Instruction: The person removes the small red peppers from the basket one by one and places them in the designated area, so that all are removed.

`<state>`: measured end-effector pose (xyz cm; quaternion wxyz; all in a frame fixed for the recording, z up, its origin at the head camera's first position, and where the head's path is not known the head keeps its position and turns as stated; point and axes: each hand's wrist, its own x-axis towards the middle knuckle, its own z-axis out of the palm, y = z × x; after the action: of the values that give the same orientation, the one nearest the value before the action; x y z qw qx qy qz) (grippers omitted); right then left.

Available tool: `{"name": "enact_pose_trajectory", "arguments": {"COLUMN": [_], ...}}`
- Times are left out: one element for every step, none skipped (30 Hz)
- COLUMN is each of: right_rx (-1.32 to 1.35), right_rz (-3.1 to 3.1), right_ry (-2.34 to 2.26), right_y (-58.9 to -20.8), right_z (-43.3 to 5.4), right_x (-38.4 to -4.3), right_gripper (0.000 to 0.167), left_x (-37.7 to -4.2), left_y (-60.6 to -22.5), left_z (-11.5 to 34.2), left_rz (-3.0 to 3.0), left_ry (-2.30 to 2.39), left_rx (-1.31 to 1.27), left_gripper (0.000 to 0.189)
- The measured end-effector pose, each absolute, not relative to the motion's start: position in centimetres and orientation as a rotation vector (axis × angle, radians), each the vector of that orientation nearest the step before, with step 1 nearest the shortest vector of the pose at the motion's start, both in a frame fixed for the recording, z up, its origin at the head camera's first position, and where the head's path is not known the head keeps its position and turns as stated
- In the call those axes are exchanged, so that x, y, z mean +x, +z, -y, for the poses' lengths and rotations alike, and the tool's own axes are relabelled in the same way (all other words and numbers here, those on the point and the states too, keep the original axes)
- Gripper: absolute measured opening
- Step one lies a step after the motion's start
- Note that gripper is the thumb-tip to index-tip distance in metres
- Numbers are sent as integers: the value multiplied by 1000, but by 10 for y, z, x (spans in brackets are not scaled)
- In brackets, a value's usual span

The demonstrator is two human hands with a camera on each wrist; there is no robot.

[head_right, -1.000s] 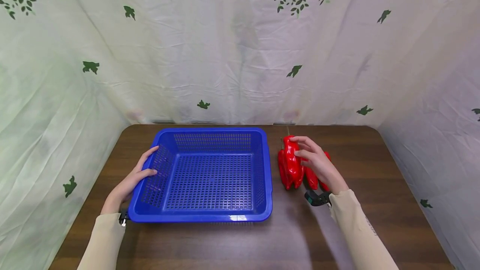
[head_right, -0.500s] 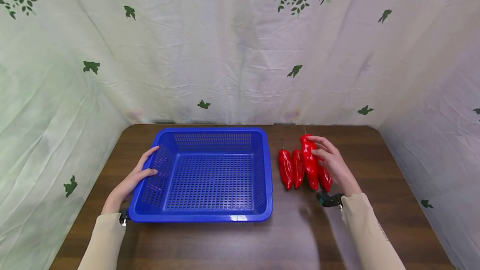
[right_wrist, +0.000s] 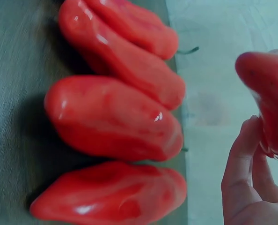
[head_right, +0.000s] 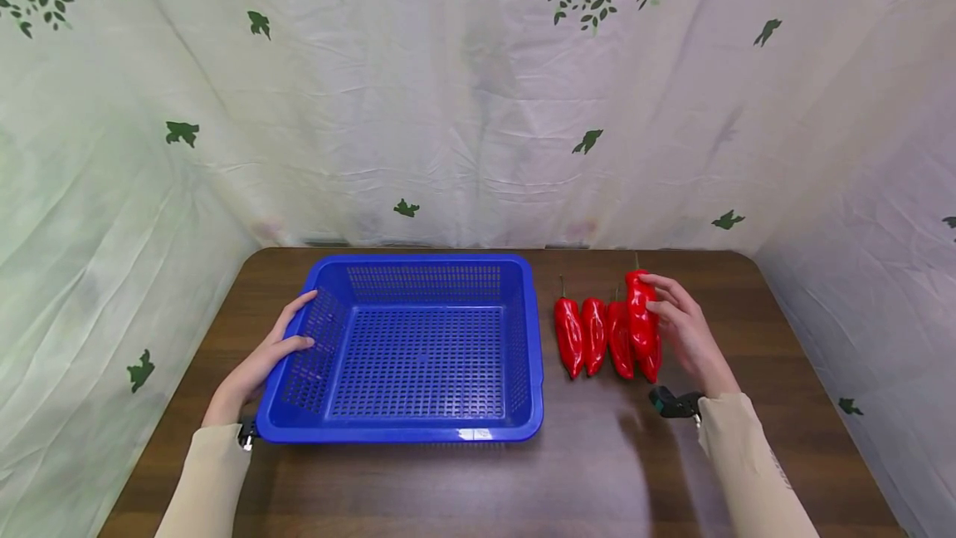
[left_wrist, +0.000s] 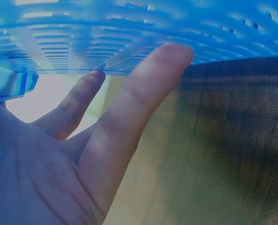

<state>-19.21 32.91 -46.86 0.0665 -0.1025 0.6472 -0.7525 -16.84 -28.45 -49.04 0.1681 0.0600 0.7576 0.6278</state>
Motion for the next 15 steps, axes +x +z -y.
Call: {"name": "enact_pose_trajectory", "arguments": {"right_rx": [-305,-302,-300,-298,-298,-300,-304,-308,-311,-315,-316,-315,-312,-307,-303], "right_rz": [-1955,-1954,-1946,-1935,-1932,-1926,-1921,-1914,-1915,-1919,-1926,-1932,-1940,-1947,-1955], "right_ry": [-2268,-2272,-2278,-2288,-2294,-2303,-2312,-2321,-2326,-2330,-2333,-2336,-2339,-2344,-2348], "right_y": [-469,-470,-471,-472,-473,-473,-474,-475,-476,-477,-478,-478,-479,-480,-481], "right_z": [-331,-332,-334,-336,-337,-339,-340,-342,-343,-344,-345,-347,-348,-349,-350], "right_x": [-192,-191,-191,-191,-190,-190,-190,-189,-189,-188,-188,-187,-186,-186,-185], "right_gripper": [38,39,39,39,39,39,40,40,40,40,40,40,40,40,40], "left_x": [-168,-168,-168,-168,-168,-168,-168,-168,-168,-168,-168,-168,-168,-168,-168], "left_y": [-490,-490,-490,-490,-490,-490,-490,-490,-490,-490,-490,-490,-490,-490,-490], "left_z": [284,284,284,284,284,284,284,284,284,284,284,284,284,284,284], "left_rz": [-2157,-2155,-2155,-2155,-2154,-2152,-2152,-2151,-2150,-2148,-2147,-2144,-2143,-2143,-2143], "left_ry": [1784,1785,1785,1785,1786,1786,1787,1788,1789,1790,1791,1793,1794,1795,1795], "left_rx": [171,172,174,176,177,177,178,179,178,177,177,176,176,175,176], "left_gripper": [67,67,67,67,67,67,67,67,67,67,67,67,67,67,67]}}
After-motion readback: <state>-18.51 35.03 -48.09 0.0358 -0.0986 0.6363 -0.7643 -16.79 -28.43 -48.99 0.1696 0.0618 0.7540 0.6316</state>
